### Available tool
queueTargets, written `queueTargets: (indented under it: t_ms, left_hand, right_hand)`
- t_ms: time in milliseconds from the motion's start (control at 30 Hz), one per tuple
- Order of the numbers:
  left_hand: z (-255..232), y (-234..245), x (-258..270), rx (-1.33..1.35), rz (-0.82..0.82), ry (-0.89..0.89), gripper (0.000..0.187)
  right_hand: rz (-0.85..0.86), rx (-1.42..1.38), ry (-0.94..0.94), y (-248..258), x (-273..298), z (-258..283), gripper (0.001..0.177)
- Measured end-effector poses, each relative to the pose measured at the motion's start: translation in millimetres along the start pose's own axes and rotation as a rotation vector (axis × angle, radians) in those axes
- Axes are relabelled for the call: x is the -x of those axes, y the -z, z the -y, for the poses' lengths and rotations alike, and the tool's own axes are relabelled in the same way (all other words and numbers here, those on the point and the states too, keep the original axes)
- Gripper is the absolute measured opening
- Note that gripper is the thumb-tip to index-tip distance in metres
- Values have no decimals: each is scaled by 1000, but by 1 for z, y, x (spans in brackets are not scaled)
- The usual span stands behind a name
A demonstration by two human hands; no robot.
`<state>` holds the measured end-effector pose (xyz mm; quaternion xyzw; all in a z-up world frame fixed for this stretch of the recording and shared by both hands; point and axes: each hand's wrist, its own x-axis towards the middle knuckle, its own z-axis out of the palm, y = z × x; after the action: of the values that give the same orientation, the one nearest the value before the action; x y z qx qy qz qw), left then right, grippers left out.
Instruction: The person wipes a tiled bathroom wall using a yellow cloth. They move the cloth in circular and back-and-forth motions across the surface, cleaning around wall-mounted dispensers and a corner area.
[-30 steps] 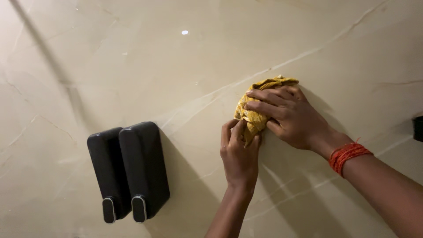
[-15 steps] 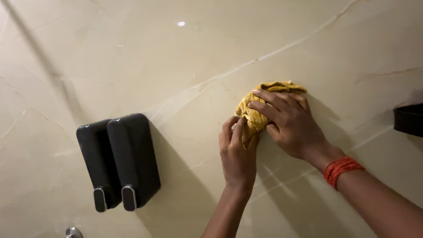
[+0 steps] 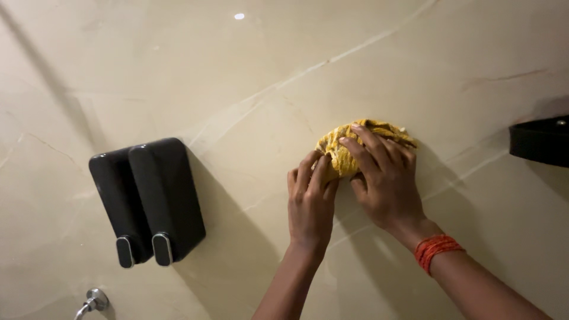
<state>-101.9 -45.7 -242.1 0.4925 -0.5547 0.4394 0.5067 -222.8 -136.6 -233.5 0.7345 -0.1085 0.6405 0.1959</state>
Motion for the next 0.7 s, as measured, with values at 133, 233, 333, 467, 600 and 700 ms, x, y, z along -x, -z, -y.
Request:
queueTargets:
  t_ms: [133, 233, 333, 467, 600, 700]
  left_hand:
    - [-2, -5, 14, -18, -11, -38, 43]
    - [-3, -8, 24, -64, -4, -83, 46]
    - [-9, -8, 38, -18, 31, -61, 47]
    - [-11, -8, 40, -6, 73, -80, 51]
    - [-13, -7, 30, -33, 100, -130, 51]
    - [-16, -6, 18, -82, 117, -181, 57]
  right_hand:
    - [28, 3, -38, 0, 18, -1, 68]
    - [39, 9, -48, 3, 33, 0, 70]
    - [62, -22, -68, 8, 47, 1, 71]
    - [101, -40, -86, 15, 57, 3, 68]
    - [114, 88, -63, 14, 48, -3, 60]
    - [71, 73, -22, 15, 37, -8, 56]
